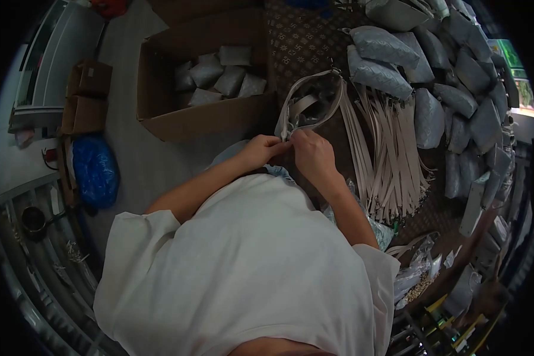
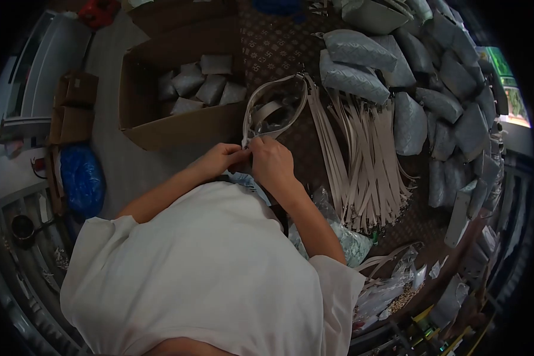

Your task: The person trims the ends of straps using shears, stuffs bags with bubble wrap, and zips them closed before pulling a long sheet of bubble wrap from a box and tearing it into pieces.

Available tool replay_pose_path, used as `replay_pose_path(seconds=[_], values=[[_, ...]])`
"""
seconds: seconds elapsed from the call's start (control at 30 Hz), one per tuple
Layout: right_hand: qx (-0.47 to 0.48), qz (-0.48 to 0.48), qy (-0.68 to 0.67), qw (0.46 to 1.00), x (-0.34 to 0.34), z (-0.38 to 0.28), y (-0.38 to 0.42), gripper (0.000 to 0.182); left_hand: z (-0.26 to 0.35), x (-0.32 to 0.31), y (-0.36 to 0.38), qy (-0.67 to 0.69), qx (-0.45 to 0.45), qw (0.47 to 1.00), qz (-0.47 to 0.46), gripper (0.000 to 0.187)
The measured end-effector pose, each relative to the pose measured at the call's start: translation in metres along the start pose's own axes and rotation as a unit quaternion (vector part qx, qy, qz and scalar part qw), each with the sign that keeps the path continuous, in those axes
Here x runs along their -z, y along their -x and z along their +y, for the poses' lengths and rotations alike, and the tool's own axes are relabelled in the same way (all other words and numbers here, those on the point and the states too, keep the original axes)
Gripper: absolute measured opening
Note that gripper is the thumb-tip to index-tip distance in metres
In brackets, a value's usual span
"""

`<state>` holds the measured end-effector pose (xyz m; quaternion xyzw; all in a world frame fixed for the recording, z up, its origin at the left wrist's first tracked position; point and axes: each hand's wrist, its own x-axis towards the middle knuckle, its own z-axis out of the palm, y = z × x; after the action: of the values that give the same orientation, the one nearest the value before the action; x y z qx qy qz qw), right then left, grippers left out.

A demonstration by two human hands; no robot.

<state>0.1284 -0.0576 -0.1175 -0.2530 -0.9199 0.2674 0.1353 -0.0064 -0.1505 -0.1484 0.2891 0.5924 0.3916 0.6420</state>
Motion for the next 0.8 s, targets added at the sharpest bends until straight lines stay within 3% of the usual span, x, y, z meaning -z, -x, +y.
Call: replay_pose_path(seconds=[0.2,0.33,0.47,0.53,0.57,0.63,0.7,0.77,0.8], values=[[0.021,0.023,0.074,0.997,0.003,0.028,-0.021,0.016,0.0,0.009,0.019,-0.058,-0.007,0.998,-0.007,0.032],[-0.1,0.154,0.206,0.961,0.045,0.109,-0.042,0.021,-0.013,0.018,0.026,-0.067,0.021,0.993,-0.094,0.031],[-0.091,0.201,0.237,0.946,0.051,0.117,-0.052,0.023,0.022,0.035,0.005,-0.151,0.031,0.983,-0.104,0.035],[-0.124,0.213,0.141,0.959,0.048,0.116,-0.051,0.022,0.039,0.057,-0.008,-0.454,0.026,0.878,-0.151,0.037],[-0.118,0.216,0.142,0.959,0.047,0.114,-0.05,0.022,0.042,0.065,-0.02,-0.454,0.022,0.879,-0.145,0.037],[-0.275,0.221,-0.053,0.934,0.038,0.107,-0.049,0.027,0.04,0.08,-0.053,-0.198,-0.04,0.979,0.001,0.051],[-0.252,0.357,-0.328,0.838,-0.01,0.136,-0.046,0.05,0.037,0.077,-0.098,-0.041,-0.054,0.997,0.044,0.068],[-0.31,0.335,-0.493,0.74,-0.064,0.15,-0.041,0.063,0.027,0.061,-0.137,0.0,-0.031,0.999,0.009,0.071],[-0.322,0.322,-0.537,0.71,-0.08,0.131,-0.046,0.065,0.033,0.051,-0.141,0.011,0.049,0.998,-0.027,0.071]])
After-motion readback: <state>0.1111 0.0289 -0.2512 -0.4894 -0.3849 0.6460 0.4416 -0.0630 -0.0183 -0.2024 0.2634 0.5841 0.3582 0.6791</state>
